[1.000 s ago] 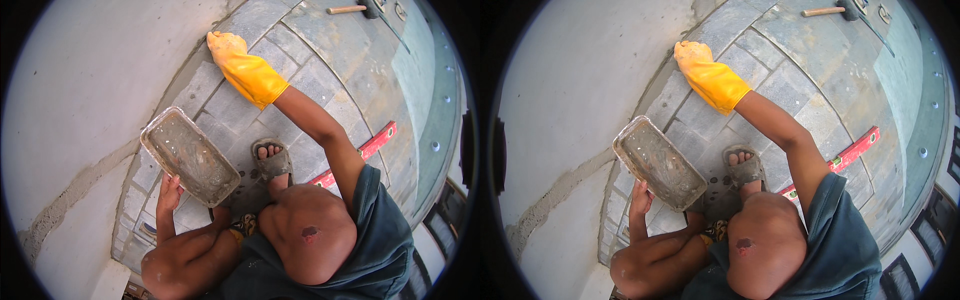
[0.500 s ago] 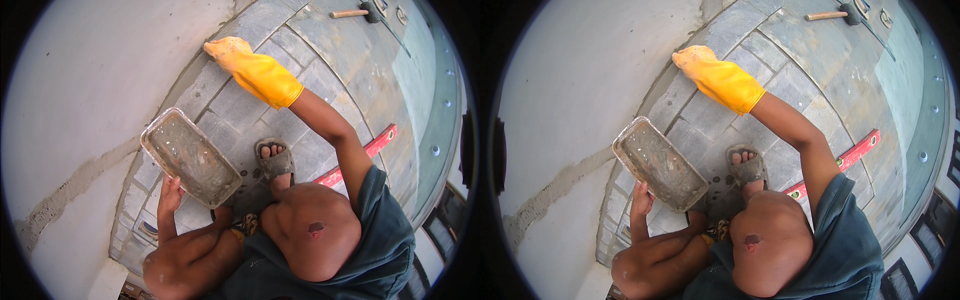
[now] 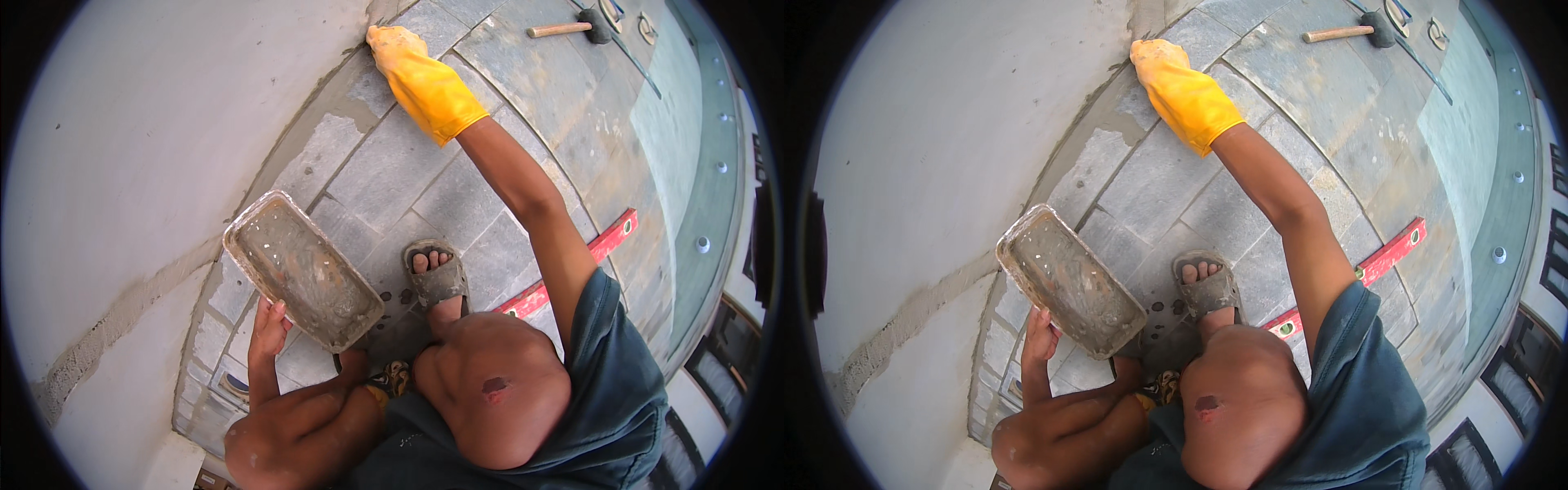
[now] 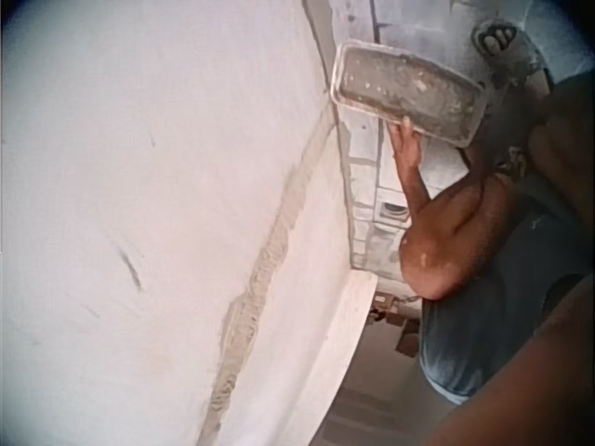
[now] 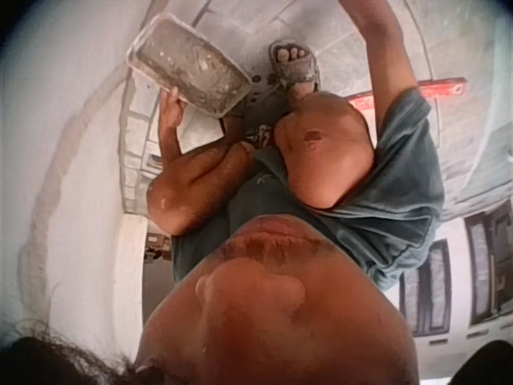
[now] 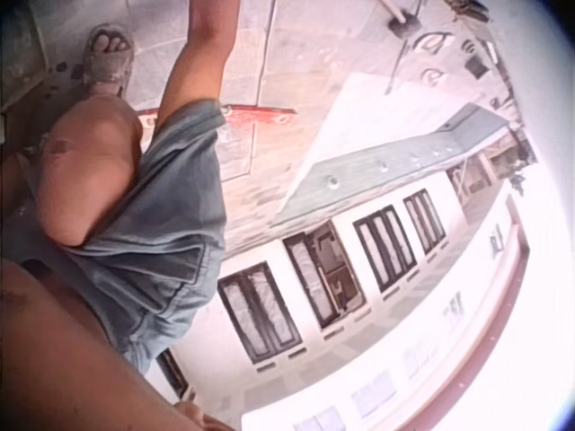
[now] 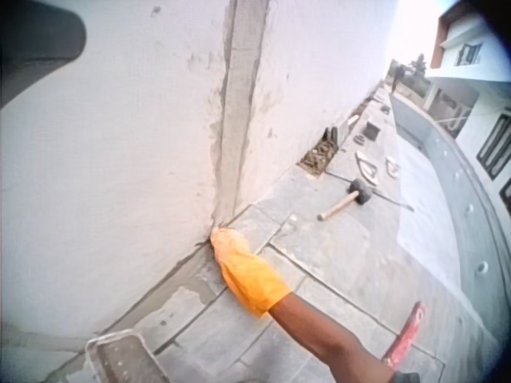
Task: The person applies grout to the joints between floor tiles using a small rectangular container and a gloved hand. They repeatedly scoop grout from the container and press it into the gaps, smoothing the surface along the tile lines.
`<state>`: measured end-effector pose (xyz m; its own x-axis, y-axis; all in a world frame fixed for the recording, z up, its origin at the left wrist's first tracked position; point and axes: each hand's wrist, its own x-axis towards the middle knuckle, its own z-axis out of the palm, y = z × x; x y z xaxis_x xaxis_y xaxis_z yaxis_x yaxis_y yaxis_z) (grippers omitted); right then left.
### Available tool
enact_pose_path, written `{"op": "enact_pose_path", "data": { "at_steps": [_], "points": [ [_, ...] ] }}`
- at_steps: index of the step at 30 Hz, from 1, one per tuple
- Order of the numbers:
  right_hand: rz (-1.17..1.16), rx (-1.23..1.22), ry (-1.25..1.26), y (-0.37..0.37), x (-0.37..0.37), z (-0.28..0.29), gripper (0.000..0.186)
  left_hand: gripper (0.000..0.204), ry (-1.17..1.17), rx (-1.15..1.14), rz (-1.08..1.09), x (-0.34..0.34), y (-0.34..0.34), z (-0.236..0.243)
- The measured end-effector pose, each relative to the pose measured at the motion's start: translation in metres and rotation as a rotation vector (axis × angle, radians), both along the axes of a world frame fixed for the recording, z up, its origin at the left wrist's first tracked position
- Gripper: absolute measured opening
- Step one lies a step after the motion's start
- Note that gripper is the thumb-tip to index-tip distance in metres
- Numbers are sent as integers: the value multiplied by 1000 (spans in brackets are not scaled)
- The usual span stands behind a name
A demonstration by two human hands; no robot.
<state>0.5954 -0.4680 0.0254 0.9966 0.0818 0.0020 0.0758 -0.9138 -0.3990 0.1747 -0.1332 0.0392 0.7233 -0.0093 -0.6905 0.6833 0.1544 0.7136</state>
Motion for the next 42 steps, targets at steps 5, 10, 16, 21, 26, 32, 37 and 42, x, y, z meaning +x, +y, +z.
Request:
{"op": "enact_pose_path", "data": {
  "at_steps": [5, 10, 16, 21, 26, 32, 37, 42],
  "points": [
    [279, -2, -80, -1, -26, -19, 31, 61, 33, -23, -43, 12, 3, -16],
    [381, 283, 174, 27, -92, 22, 30, 45, -50, -26, 58, 13, -15, -8],
    [412, 652, -125, 30, -136, 9, 38, 69, -89, -68, 53, 23, -44, 12],
    [408, 557, 253, 17, -176, 78, 47, 70, -163, 16, 60, 42, -64, 12],
    [763, 283, 309, 27, -236, 86, 47, 71, -227, 53, 20, 46, -65, 10],
    [1019, 225, 214, 23, -274, 43, 47, 62, -432, 75, 57, 45, -73, -1],
    [951, 187, 474, 32, -292, 57, 47, 63, -451, 167, 78, 40, -82, -7],
    [897, 193, 589, 35, -304, 63, 47, 61, -440, 133, 111, 37, -89, -20]
  ]
}}
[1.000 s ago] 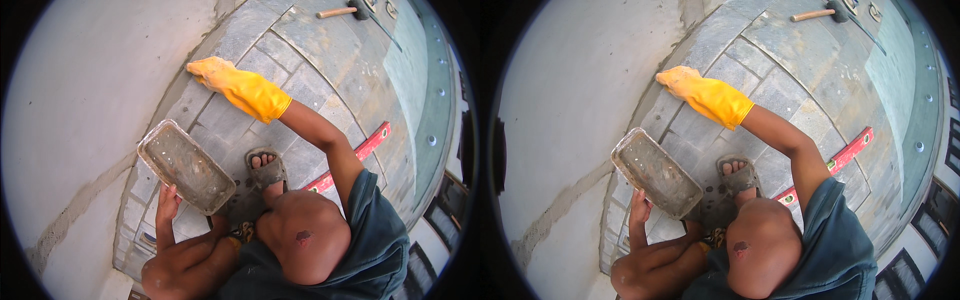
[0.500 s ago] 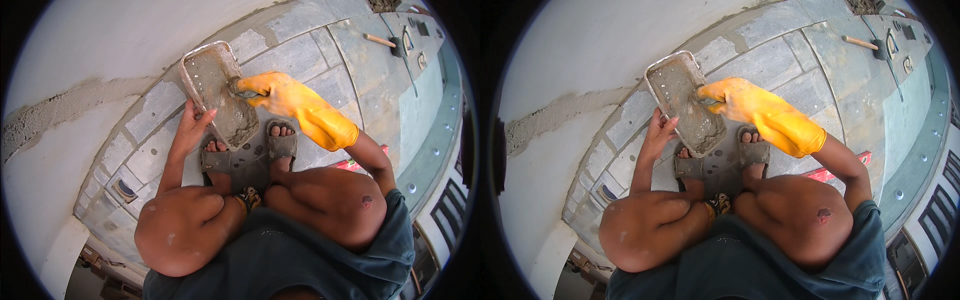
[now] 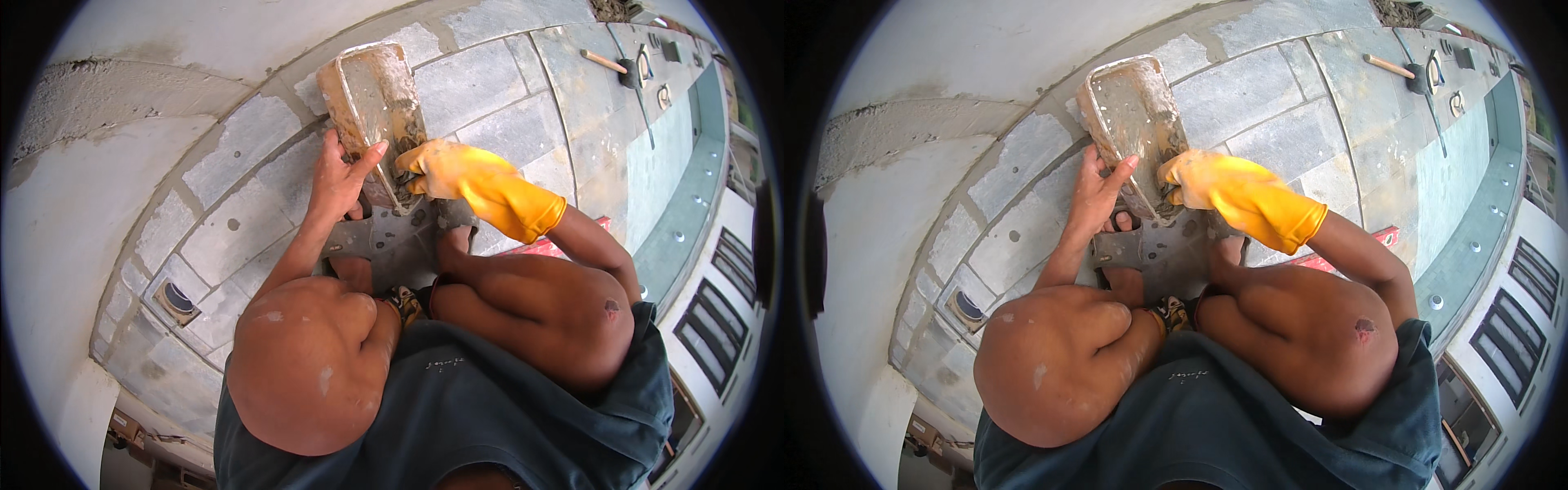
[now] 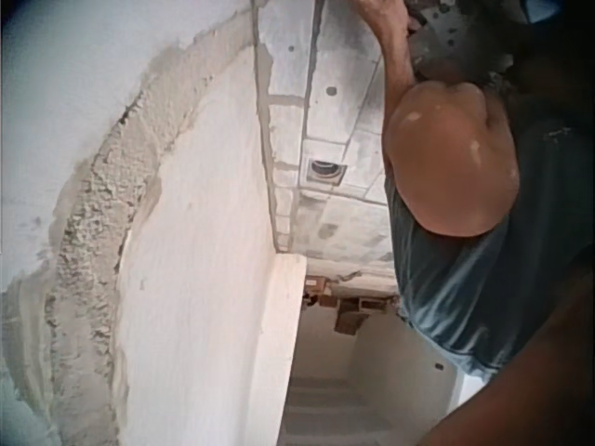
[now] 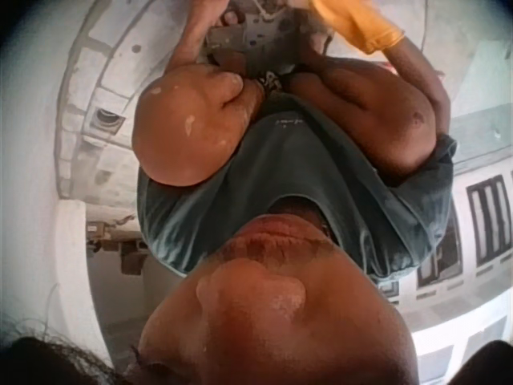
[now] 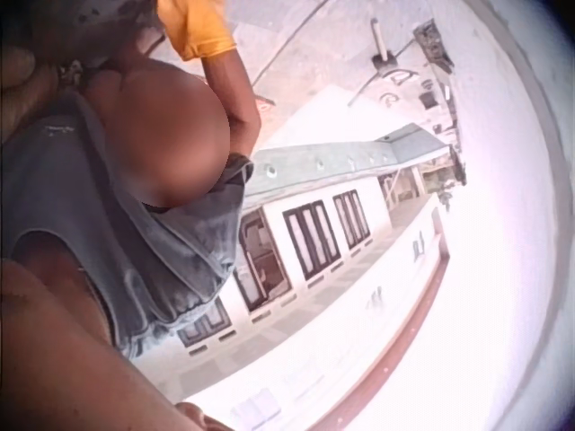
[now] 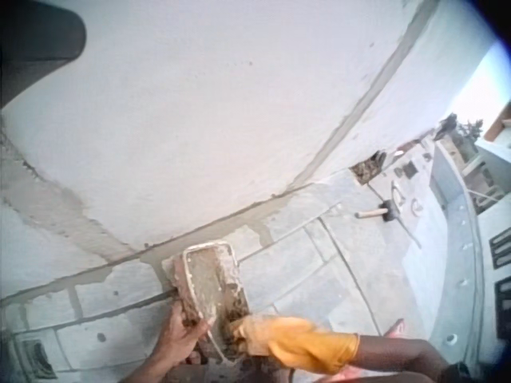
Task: The person applies grout to the joints between floor tiles using a small rectangular container and a gloved hand. They repeatedly scoop grout from the container and press it into the gaps, smoothing the surface along the tile lines.
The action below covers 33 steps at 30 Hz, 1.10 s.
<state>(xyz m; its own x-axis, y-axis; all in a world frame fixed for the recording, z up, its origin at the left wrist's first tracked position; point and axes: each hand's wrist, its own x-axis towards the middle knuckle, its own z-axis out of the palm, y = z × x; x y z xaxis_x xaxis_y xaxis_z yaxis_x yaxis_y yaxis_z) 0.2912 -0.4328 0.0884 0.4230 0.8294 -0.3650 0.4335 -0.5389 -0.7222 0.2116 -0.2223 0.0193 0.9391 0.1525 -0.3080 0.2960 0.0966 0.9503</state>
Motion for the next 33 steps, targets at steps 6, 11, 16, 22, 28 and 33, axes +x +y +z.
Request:
{"op": "enact_pose_path", "data": {
  "at_steps": [6, 11, 16, 22, 28, 33],
  "points": [
    [-54, -36, 202, -10, -17, 6, 46, 61, -7, 75, -35, -3, 7, 4],
    [-151, -103, 406, -21, -25, 20, 46, 62, -27, 46, -95, 7, 12, 3],
    [-355, -119, 709, -36, -16, 29, 46, 63, -62, -112, -138, 23, 6, 15],
    [-494, 143, 1115, -46, 21, 3, 46, 62, 26, -173, -106, 13, 22, 15],
    [-776, 537, 1109, -68, 67, -25, 46, 61, 253, -256, -160, -3, 23, 0],
    [-1170, 660, 692, -85, 121, -17, 43, 68, 376, -222, -190, -6, 32, -3]
  ]
}}
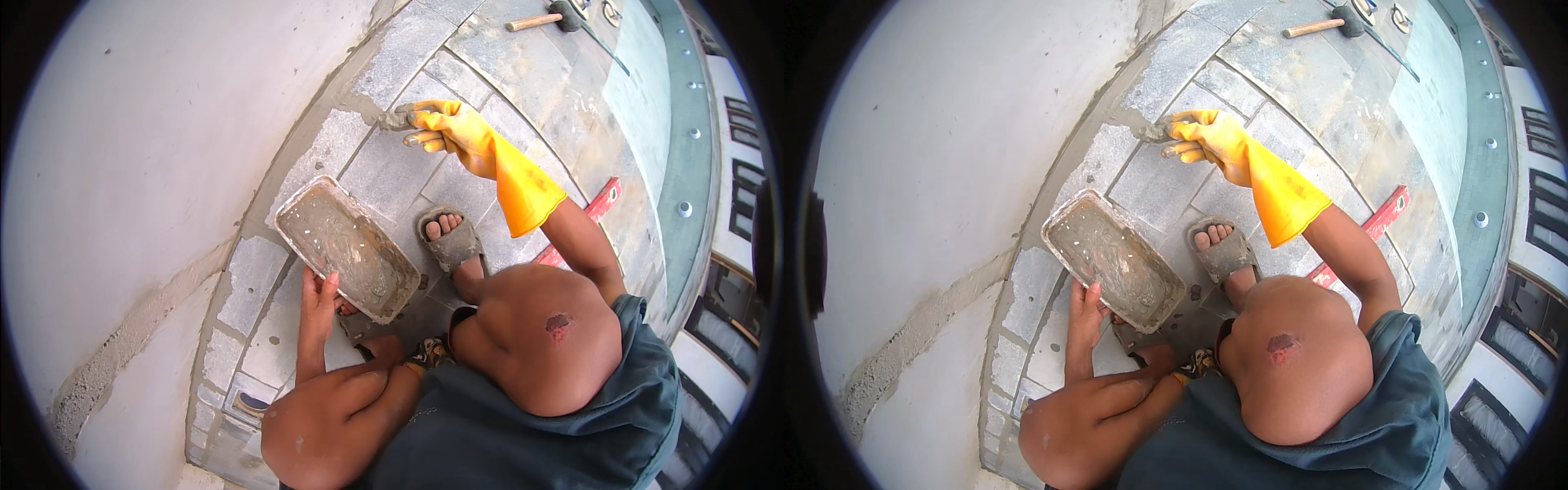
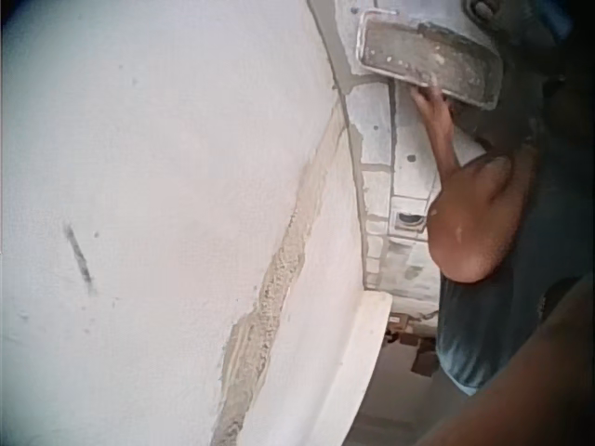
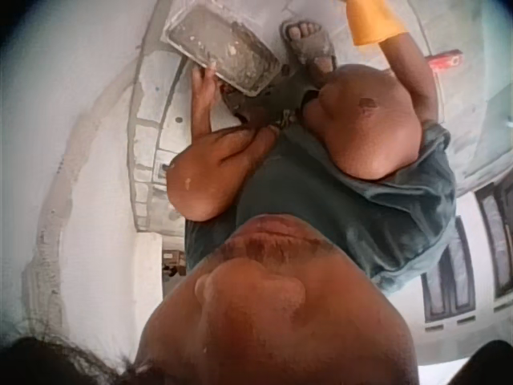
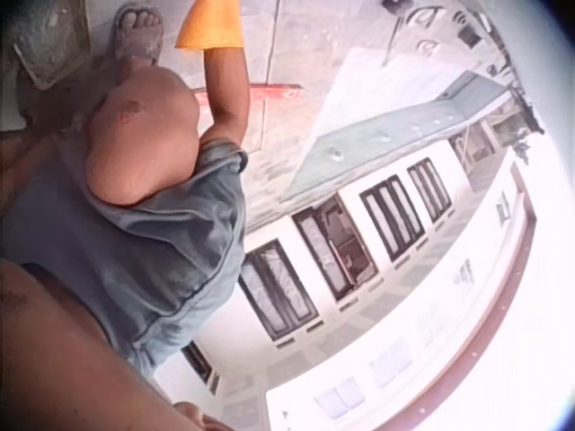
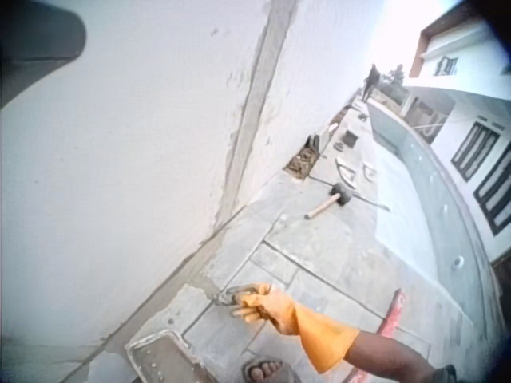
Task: The person applies grout to the joints between floor tiles using a small rectangular container and a gloved hand. They repeatedly scoop grout from the container and press it into the gaps, smoothing the surface along the tile lines.
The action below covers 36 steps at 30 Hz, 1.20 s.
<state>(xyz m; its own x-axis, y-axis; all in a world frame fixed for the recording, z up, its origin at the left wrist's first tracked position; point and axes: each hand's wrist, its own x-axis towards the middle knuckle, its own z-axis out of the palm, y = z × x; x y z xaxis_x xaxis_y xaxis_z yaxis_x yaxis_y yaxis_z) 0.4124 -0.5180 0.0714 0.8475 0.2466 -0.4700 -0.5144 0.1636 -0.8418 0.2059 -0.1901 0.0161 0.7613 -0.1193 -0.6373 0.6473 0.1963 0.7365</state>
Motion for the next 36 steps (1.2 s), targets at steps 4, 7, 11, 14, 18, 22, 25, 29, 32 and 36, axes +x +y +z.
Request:
{"op": "enact_pose_path", "data": {
  "at_steps": [4, 7, 11, 14, 18, 22, 25, 29, 32, 36],
  "points": [
    [-187, -180, -232, -1, 72, -23, 40, 65, 34, 49, 52, -2, -3, 7],
    [-259, -414, -303, 6, 124, -39, 36, 63, 67, 96, 79, -10, 0, 18],
    [-325, -789, -429, 26, 162, -58, 33, 66, 100, 103, 206, -30, 3, 26],
    [-226, -1104, -553, 46, 174, -87, 31, 69, 170, 128, 190, -62, 23, 12],
    [55, -1176, -595, 51, 168, -88, 27, 71, 128, 15, 352, -76, 15, 4],
    [375, -1225, -679, 46, 167, -87, 30, 67, 119, 14, 319, -66, 24, 0],
    [664, -1132, -810, 55, 150, -55, 32, 65, 97, 10, 375, -58, 27, 0],
    [599, -999, -881, 48, 140, -54, 37, 59, 41, 113, 268, -55, 29, -7],
    [366, -1053, -874, 22, 143, -54, 42, 58, 50, 106, 238, -63, 36, -8],
    [152, -1311, -756, -10, 181, -58, 40, 57, 27, 78, 276, -77, 39, -6]
  ]
}}
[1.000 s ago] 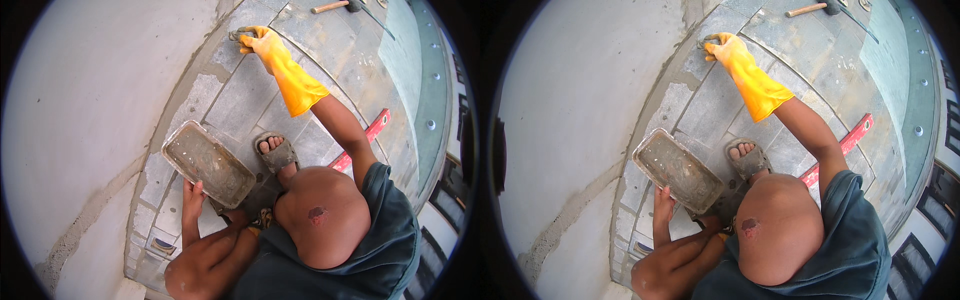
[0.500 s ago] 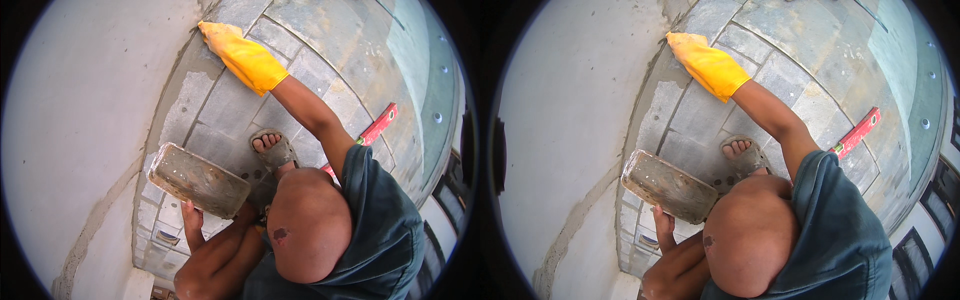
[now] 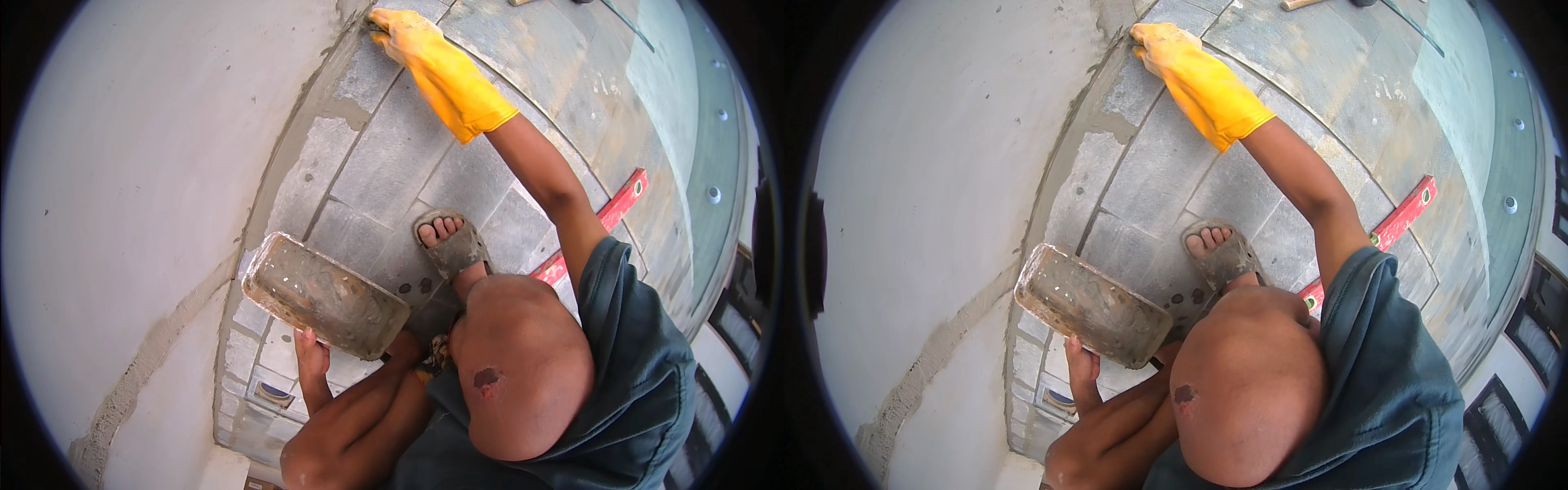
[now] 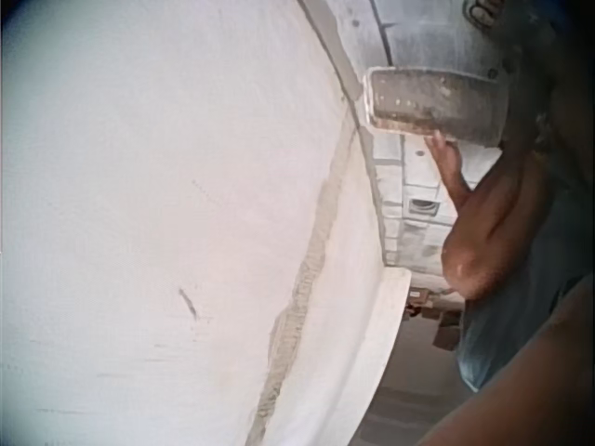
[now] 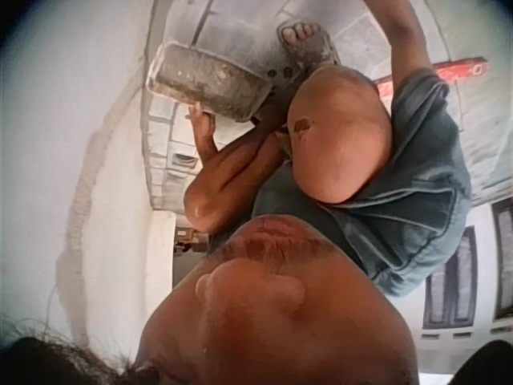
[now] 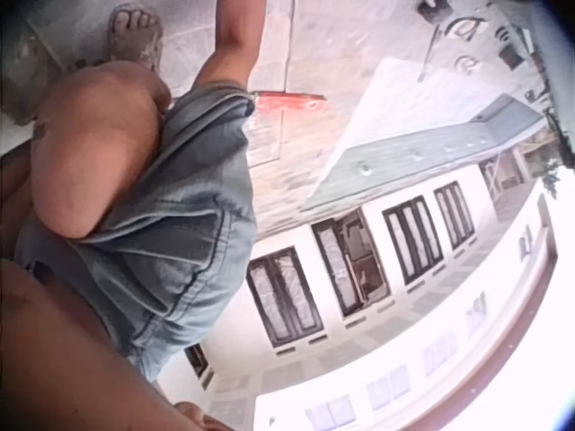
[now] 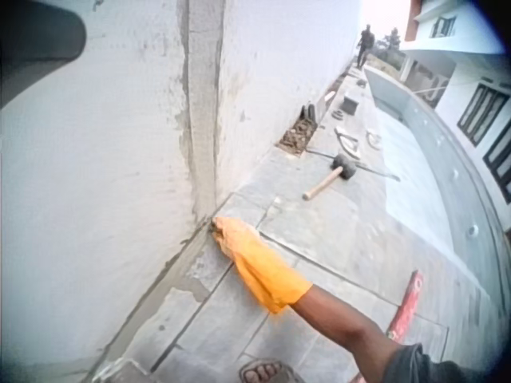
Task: The person applies grout to the joints between floor tiles using a small rectangular container and a gloved hand. They repeatedly scoop grout from the container and press it into the gaps, smoothing the surface along the tile lines.
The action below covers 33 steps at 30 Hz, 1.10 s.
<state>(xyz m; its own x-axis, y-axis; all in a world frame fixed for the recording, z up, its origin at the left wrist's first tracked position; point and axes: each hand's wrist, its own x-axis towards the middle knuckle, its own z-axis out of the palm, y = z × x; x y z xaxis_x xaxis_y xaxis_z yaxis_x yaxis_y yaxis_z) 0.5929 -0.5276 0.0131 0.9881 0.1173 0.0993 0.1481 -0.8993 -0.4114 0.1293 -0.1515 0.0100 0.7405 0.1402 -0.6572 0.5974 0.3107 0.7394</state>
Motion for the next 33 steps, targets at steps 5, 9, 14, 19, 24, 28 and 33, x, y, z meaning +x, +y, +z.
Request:
{"op": "enact_pose_path", "data": {
  "at_steps": [5, 9, 14, 19, 24, 28, 33],
  "points": [
    [-82, 32, -1, 6, 31, -5, 33, 60, -17, -14, 15, -4, 3, -5],
    [-36, -93, -12, 31, 32, -18, 37, 61, 2, -11, 11, -2, 6, -6],
    [101, 23, 74, 59, 3, -8, 33, 62, 19, 11, 26, 1, 1, -3],
    [252, 95, 210, 85, -34, -2, 29, 64, 26, 1, -20, 5, 3, -7],
    [380, 173, 299, 120, -68, -6, 30, 63, -29, -45, -38, 8, 0, -5],
    [459, 292, 295, 141, -94, -15, 34, 60, 22, -11, -12, 5, 2, -3],
    [329, 523, 508, 111, -105, 17, 44, 59, 6, 15, -5, -5, 7, -5]
  ]
}}
